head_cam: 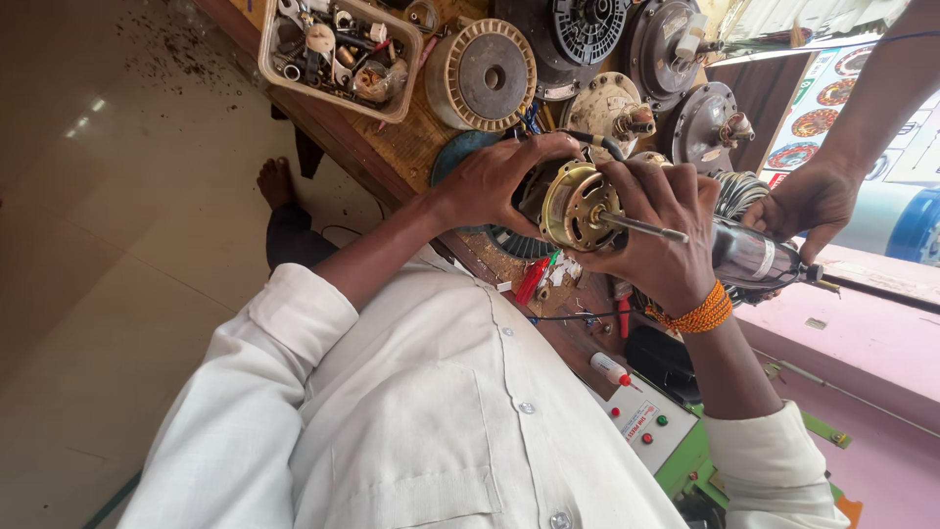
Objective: The person uses a heat gun to apply heat to a motor rotor, then applies glue to the shaft and inserts a small metal pin. They continue to heat the rotor and use a screwdriver to adjust components while working at a cluttered workbench.
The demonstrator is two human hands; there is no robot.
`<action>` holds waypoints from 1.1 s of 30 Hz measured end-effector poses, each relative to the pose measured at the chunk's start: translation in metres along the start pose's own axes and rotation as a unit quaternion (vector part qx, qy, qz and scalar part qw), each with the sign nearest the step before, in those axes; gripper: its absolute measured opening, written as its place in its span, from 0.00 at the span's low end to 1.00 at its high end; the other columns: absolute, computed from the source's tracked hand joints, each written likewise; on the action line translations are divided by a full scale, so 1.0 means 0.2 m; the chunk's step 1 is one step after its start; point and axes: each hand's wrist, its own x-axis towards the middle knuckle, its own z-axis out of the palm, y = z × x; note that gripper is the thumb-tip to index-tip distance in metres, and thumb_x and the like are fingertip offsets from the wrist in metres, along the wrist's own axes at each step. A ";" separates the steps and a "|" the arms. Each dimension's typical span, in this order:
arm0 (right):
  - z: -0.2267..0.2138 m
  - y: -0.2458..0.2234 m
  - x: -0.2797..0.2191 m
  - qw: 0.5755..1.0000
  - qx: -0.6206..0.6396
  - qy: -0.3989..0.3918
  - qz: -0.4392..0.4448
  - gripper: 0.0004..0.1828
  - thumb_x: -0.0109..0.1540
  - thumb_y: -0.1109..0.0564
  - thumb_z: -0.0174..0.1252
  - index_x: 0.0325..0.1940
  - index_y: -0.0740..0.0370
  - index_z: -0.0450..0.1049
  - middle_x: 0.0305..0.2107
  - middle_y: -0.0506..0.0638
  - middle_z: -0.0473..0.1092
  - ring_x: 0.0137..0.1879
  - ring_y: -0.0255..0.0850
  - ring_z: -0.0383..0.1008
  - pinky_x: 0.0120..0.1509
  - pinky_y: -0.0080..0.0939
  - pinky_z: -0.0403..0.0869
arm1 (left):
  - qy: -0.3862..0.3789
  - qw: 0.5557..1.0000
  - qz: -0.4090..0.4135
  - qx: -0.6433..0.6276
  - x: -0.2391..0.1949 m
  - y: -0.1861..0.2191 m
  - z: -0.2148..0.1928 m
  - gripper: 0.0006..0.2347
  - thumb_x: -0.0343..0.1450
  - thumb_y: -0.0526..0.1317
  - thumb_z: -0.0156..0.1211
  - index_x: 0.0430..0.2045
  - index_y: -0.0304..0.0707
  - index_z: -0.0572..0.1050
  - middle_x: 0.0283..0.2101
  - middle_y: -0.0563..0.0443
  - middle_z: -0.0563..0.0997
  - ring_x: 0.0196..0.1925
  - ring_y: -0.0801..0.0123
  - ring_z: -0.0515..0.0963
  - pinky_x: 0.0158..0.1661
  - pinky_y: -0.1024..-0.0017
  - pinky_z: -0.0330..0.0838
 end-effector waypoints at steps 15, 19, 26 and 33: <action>0.04 0.04 0.01 1.000 0.007 -0.011 -0.023 0.56 0.41 0.32 0.79 0.68 0.52 0.70 0.61 0.44 0.73 0.56 0.48 0.66 0.62 0.55 0.59 | 0.010 0.999 0.032 0.028 -0.01 0.02 -0.02 0.40 0.59 0.51 0.83 0.59 0.42 0.59 0.65 0.50 0.74 0.61 0.59 0.80 0.60 0.59 0.63; 0.04 0.04 0.00 1.000 0.008 -0.008 -0.016 0.56 0.39 0.33 0.79 0.68 0.51 0.71 0.58 0.44 0.75 0.54 0.46 0.66 0.62 0.54 0.59 | 0.021 0.998 0.034 0.048 -0.01 0.02 -0.03 0.38 0.57 0.51 0.84 0.52 0.42 0.60 0.64 0.50 0.75 0.55 0.59 0.81 0.58 0.56 0.63; 0.02 0.01 -0.01 0.999 0.031 -0.006 0.005 0.57 0.37 0.33 0.80 0.67 0.51 0.71 0.54 0.44 0.77 0.51 0.45 0.69 0.61 0.52 0.59 | 0.014 0.999 0.012 0.036 -0.04 0.00 0.02 0.38 0.58 0.52 0.83 0.52 0.41 0.58 0.66 0.52 0.76 0.53 0.60 0.79 0.63 0.59 0.66; -0.12 0.06 -0.08 0.998 0.058 0.016 -0.012 0.60 0.42 0.36 0.81 0.73 0.60 0.66 0.62 0.51 0.73 0.56 0.47 0.71 0.67 0.48 0.61 | 0.073 0.994 0.056 0.052 -0.04 -0.02 0.06 0.34 0.61 0.52 0.83 0.44 0.42 0.56 0.65 0.41 0.73 0.62 0.50 0.77 0.60 0.58 0.70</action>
